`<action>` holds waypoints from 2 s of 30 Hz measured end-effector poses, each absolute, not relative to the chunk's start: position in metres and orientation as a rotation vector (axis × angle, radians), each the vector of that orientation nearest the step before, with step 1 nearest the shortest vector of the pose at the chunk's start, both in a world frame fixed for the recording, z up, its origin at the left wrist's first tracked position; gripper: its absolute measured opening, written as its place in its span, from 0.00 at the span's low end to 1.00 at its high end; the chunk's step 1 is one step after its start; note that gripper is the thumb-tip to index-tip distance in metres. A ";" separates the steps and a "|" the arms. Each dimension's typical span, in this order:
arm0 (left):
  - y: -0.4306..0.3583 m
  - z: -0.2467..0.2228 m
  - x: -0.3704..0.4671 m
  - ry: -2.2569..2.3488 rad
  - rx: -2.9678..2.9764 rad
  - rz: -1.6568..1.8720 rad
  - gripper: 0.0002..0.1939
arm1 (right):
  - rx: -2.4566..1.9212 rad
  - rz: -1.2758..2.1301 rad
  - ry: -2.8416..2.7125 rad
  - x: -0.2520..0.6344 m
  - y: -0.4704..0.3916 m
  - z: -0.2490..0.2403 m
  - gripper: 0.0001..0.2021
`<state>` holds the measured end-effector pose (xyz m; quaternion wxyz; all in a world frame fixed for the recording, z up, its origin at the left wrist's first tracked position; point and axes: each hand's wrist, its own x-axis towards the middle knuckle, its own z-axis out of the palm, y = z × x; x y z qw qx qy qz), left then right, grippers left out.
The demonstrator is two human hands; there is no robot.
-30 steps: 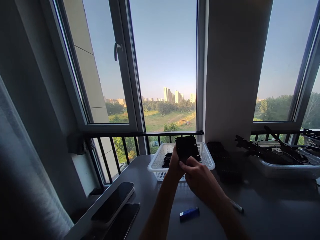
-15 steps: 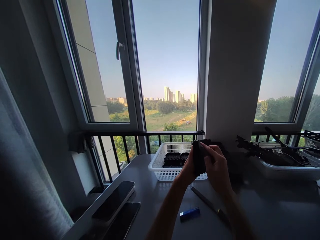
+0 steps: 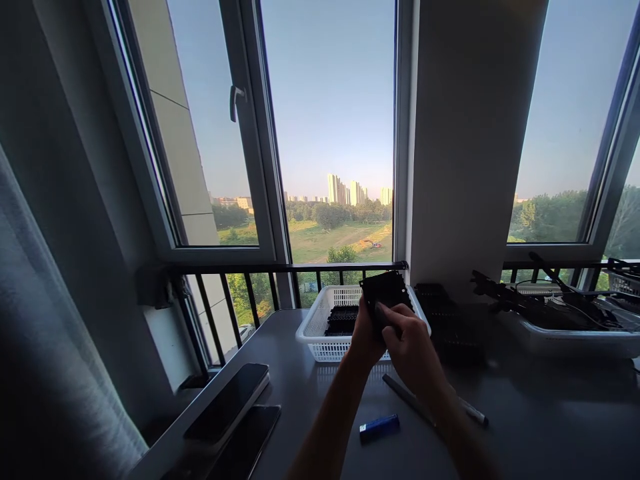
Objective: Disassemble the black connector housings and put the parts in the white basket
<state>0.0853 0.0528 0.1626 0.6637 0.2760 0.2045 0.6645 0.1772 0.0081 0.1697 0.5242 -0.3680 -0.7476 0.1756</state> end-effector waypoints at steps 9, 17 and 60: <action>0.053 0.175 0.064 0.365 0.732 1.387 0.26 | -0.916 0.437 -1.981 0.179 0.001 0.168 0.17; 0.058 0.163 0.087 0.454 0.719 1.413 0.28 | -0.921 0.420 -1.563 0.207 0.019 0.173 0.17; 0.048 0.167 0.082 0.869 1.214 1.703 0.22 | -0.935 0.396 -1.439 0.221 0.044 0.166 0.17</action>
